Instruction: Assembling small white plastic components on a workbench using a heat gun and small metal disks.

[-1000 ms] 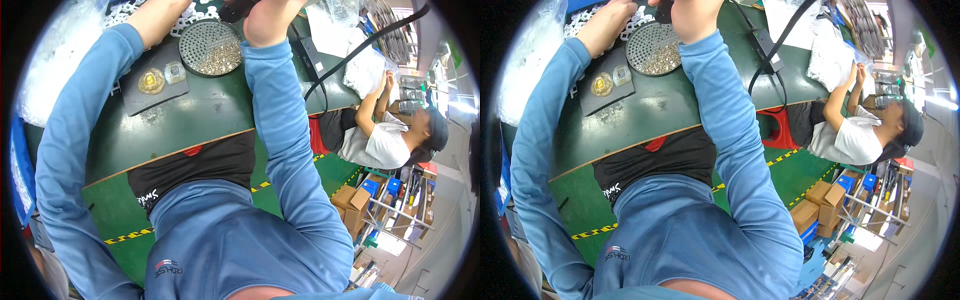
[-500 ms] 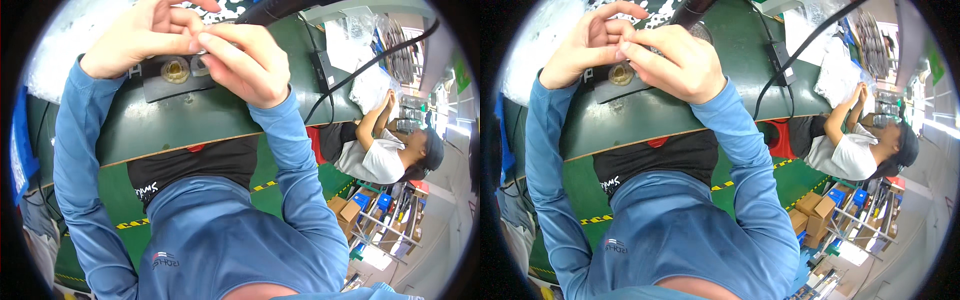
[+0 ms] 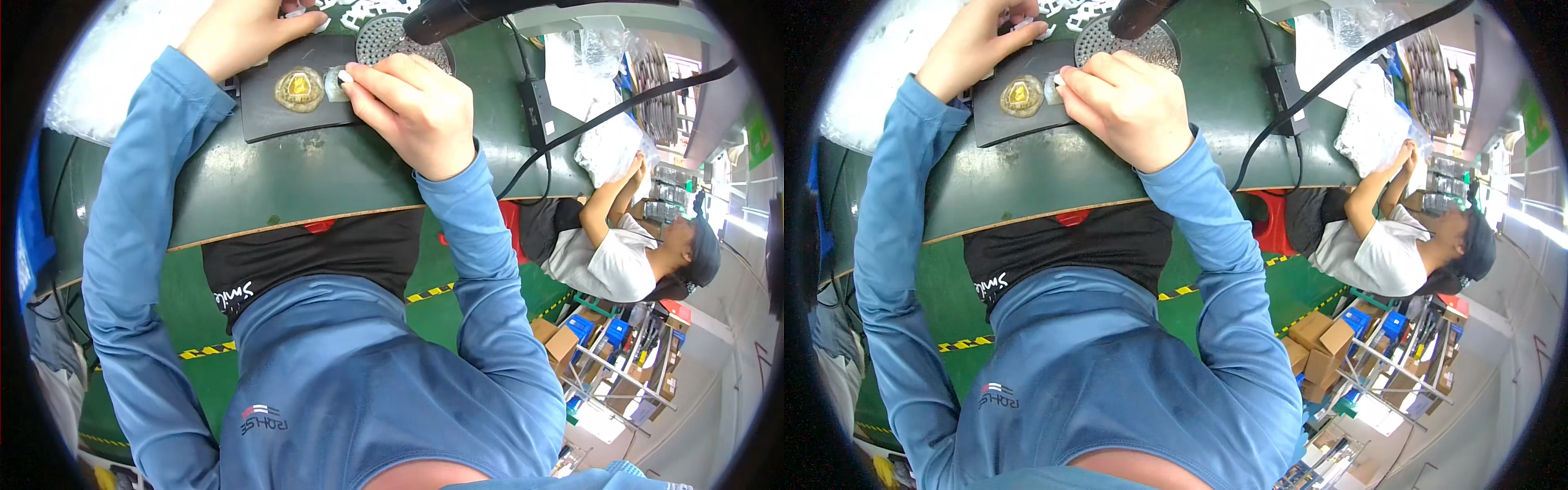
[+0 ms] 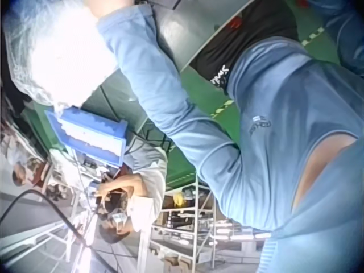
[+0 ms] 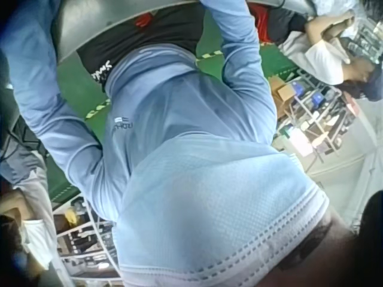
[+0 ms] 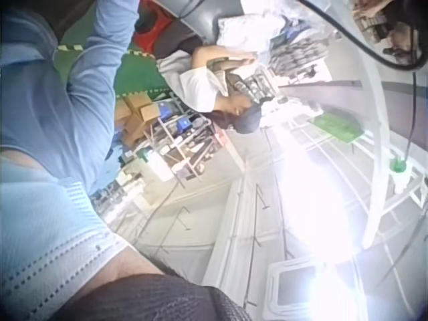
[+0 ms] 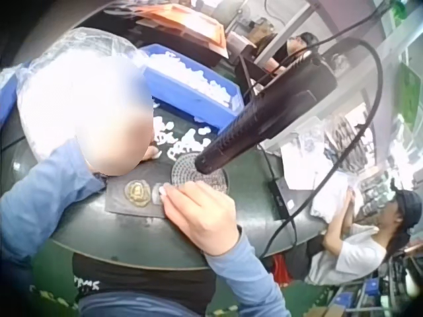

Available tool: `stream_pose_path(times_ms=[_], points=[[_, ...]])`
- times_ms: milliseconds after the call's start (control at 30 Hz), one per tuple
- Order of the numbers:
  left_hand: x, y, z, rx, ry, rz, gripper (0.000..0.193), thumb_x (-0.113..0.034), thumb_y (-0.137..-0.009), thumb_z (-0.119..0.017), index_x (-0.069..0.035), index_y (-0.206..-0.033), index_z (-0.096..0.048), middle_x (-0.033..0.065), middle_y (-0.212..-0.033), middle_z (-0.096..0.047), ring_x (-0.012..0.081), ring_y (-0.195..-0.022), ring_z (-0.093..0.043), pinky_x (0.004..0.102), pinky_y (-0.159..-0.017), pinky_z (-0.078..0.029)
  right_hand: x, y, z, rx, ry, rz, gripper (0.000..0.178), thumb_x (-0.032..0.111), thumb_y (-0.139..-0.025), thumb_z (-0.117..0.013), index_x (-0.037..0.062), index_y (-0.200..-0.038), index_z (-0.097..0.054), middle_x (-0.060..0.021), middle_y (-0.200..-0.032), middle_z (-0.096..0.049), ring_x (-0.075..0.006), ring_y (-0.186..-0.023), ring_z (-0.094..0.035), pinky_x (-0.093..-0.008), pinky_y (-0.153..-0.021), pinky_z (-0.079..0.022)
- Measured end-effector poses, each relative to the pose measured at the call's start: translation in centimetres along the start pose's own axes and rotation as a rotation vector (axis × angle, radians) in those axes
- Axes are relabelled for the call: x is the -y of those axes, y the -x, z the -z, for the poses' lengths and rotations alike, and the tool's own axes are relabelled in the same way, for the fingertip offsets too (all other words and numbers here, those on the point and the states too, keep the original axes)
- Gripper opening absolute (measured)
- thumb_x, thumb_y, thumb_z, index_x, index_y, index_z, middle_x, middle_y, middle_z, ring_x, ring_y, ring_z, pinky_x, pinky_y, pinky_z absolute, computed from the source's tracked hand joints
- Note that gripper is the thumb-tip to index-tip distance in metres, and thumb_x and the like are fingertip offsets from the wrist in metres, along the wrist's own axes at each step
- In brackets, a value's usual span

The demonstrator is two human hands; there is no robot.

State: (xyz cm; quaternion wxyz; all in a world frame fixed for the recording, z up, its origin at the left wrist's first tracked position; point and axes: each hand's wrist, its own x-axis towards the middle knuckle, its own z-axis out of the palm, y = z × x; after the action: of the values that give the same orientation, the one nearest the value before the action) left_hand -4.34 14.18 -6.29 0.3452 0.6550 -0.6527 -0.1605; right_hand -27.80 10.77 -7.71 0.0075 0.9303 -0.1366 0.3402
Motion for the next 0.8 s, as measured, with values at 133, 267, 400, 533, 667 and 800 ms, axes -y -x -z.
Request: stream_pose_path(times_ms=[133,267,400,533,667,800], points=[[0.1,-0.4,-1.3,-0.096,-0.097,-0.106,0.025,-0.022,-0.082,-0.082,-0.001,-0.085,-0.069,0.0157,-0.079,-0.068,0.0287,-0.075,-0.068,0.0405,-0.068,-0.054,0.8,0.0,0.3,0.050,0.126,0.037,0.020,0.009,-0.073,-0.084,0.0075,-0.093,-0.077,-0.0019,-0.077,-0.069,-0.0198,-0.067,-0.065,-0.0306,-0.059,-0.053],[-2.3,-4.0,4.3,0.708,0.425,0.704,0.027,-0.024,-0.081,-0.082,0.000,-0.085,-0.070,0.0167,-0.079,-0.070,0.0307,-0.076,-0.069,0.0411,-0.070,-0.054,0.9,-0.2,-0.7,-0.047,0.006,0.000,0.019,0.007,-0.071,-0.085,0.0072,-0.088,-0.077,-0.0029,-0.075,-0.068,-0.0202,-0.064,-0.063,-0.0313,-0.057,-0.052],[1.0,-1.4,-1.5,0.060,-0.021,0.024,0.024,-0.022,-0.081,-0.080,0.000,-0.085,-0.072,0.0160,-0.079,-0.072,0.0295,-0.077,-0.071,0.0402,-0.072,-0.055,0.2,0.3,-0.9,-0.058,-0.180,-0.081,0.016,0.005,-0.071,-0.085,0.0067,-0.084,-0.077,-0.0045,-0.073,-0.068,-0.0210,-0.063,-0.063,-0.0321,-0.057,-0.051],[0.1,-1.6,-1.4,0.091,-0.040,0.059,0.021,-0.021,-0.082,-0.078,-0.001,-0.086,-0.073,0.0165,-0.080,-0.072,0.0297,-0.078,-0.072,0.0405,-0.073,-0.056,0.7,0.1,-0.7,-0.019,-0.066,-0.056,0.016,0.005,-0.071,-0.084,0.0070,-0.083,-0.074,-0.0049,-0.072,-0.066,-0.0218,-0.063,-0.062,-0.0336,-0.057,-0.051],[-0.9,-1.1,-1.6,0.010,-0.050,0.020,0.023,-0.023,-0.082,-0.078,-0.001,-0.084,-0.073,0.0174,-0.080,-0.072,0.0320,-0.078,-0.071,0.0424,-0.073,-0.056,1.8,-1.2,-0.9,-0.003,0.030,0.025,0.020,0.006,-0.070,-0.081,0.0082,-0.076,-0.063,-0.0045,-0.068,-0.057,-0.0225,-0.063,-0.059,-0.0351,-0.057,-0.050],[0.0,-1.2,-2.9,-0.120,-0.188,-0.124,0.026,-0.026,-0.082,-0.078,-0.001,-0.085,-0.072,0.0189,-0.080,-0.071,0.0357,-0.078,-0.070,0.0444,-0.072,-0.055,2.6,-1.2,-1.3,0.036,0.122,-0.008,0.018,0.007,-0.072,-0.080,0.0089,-0.076,-0.062,-0.0046,-0.067,-0.057,-0.0231,-0.064,-0.061,-0.0359,-0.057,-0.050]])
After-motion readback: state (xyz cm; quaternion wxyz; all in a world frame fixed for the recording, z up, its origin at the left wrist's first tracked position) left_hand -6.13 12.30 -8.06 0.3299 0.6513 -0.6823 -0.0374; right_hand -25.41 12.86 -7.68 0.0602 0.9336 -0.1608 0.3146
